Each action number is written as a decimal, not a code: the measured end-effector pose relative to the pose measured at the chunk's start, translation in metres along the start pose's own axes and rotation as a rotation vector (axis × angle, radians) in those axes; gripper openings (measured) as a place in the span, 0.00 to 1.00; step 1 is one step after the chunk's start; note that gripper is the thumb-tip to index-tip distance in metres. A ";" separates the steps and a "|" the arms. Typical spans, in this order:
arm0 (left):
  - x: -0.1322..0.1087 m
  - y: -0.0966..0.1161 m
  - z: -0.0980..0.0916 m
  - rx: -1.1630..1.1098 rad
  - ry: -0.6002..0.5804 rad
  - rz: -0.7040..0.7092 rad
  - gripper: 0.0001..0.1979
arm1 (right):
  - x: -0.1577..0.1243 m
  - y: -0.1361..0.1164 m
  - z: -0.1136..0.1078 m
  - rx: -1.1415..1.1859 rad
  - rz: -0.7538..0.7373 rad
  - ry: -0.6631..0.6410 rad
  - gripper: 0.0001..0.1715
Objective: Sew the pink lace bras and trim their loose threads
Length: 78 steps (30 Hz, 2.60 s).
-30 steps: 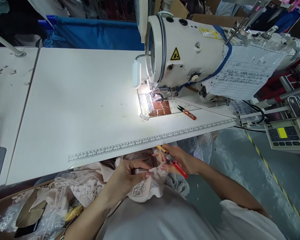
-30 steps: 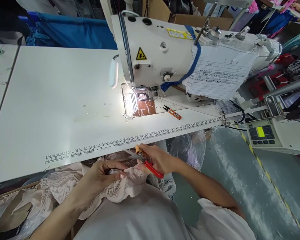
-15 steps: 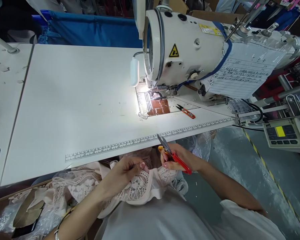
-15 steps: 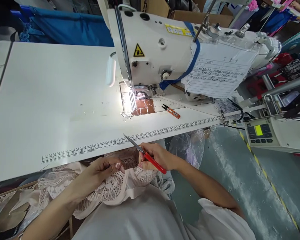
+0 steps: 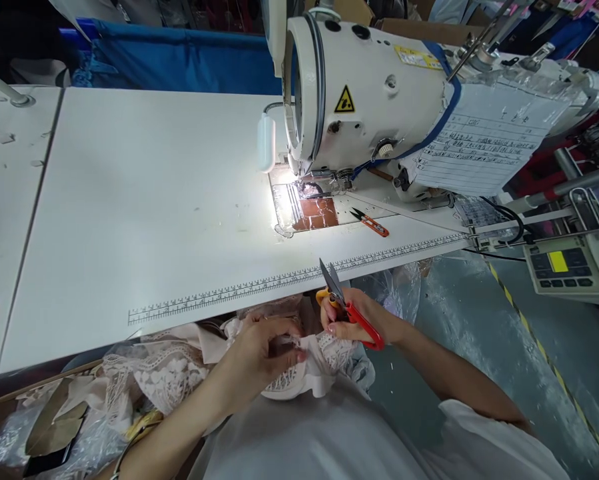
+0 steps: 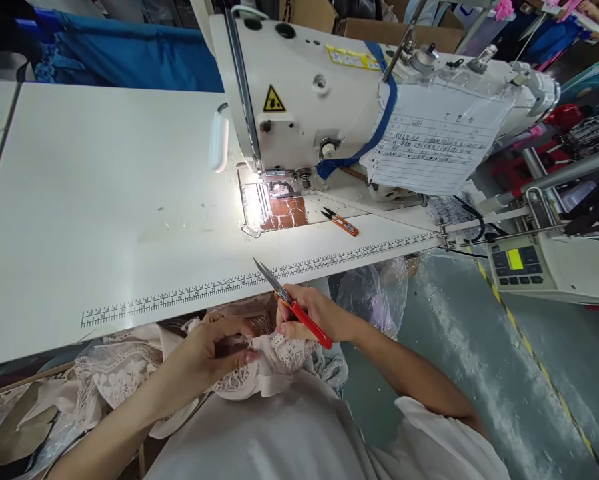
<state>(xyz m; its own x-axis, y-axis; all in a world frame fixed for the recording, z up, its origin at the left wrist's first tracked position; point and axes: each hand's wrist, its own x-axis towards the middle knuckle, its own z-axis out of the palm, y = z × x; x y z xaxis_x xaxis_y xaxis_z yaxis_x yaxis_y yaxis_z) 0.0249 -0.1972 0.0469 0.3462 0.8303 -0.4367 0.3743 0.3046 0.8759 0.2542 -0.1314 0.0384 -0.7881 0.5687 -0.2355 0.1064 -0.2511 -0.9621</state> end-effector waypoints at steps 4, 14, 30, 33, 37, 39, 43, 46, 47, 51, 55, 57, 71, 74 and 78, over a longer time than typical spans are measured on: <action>0.000 0.001 -0.006 -0.172 -0.064 -0.040 0.14 | 0.000 0.001 -0.001 -0.017 0.006 0.004 0.21; 0.001 -0.006 -0.010 -0.221 -0.081 -0.066 0.14 | 0.000 0.000 -0.002 -0.034 0.030 0.013 0.22; 0.005 0.002 0.000 -0.070 -0.051 -0.042 0.14 | 0.001 0.000 0.002 0.011 0.000 0.016 0.22; 0.008 0.001 0.008 0.034 -0.020 -0.028 0.10 | 0.001 0.000 0.005 0.016 -0.013 0.041 0.21; 0.008 -0.004 0.011 -0.063 0.045 -0.035 0.15 | -0.004 -0.002 0.011 0.003 -0.025 0.131 0.22; 0.007 -0.005 0.010 -0.108 0.059 -0.057 0.17 | -0.006 -0.006 0.016 0.019 0.032 0.195 0.21; 0.007 -0.004 0.010 -0.214 0.080 -0.051 0.15 | -0.010 -0.012 0.029 0.119 0.185 0.310 0.24; 0.008 -0.006 0.013 -0.309 0.106 -0.047 0.13 | -0.011 -0.008 0.039 0.110 0.200 0.353 0.24; 0.008 -0.007 0.015 -0.348 0.113 -0.063 0.12 | -0.011 -0.004 0.043 0.080 0.187 0.367 0.23; 0.008 -0.008 0.021 -0.557 0.113 -0.139 0.12 | -0.011 0.013 0.052 0.013 0.121 0.401 0.26; 0.009 -0.007 0.020 -0.571 0.127 -0.142 0.10 | -0.014 0.016 0.042 -0.064 0.108 0.397 0.21; 0.008 -0.006 0.018 -0.518 0.171 -0.126 0.10 | -0.019 0.008 0.028 -0.268 0.050 0.448 0.19; 0.005 -0.001 0.016 -0.345 0.213 -0.081 0.09 | -0.033 -0.038 -0.002 -1.109 0.335 0.021 0.20; 0.005 0.000 0.016 -0.318 0.204 -0.052 0.09 | -0.030 -0.037 0.002 -1.104 0.326 0.023 0.21; 0.006 0.000 0.016 -0.302 0.181 -0.050 0.09 | -0.029 -0.035 0.006 -1.079 0.310 0.023 0.21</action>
<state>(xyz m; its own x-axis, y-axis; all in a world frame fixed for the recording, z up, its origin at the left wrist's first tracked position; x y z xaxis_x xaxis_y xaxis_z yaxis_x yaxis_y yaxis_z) 0.0401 -0.1998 0.0411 0.1655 0.8718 -0.4611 0.1061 0.4491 0.8871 0.2702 -0.1438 0.0798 -0.6258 0.6168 -0.4774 0.7745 0.4189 -0.4740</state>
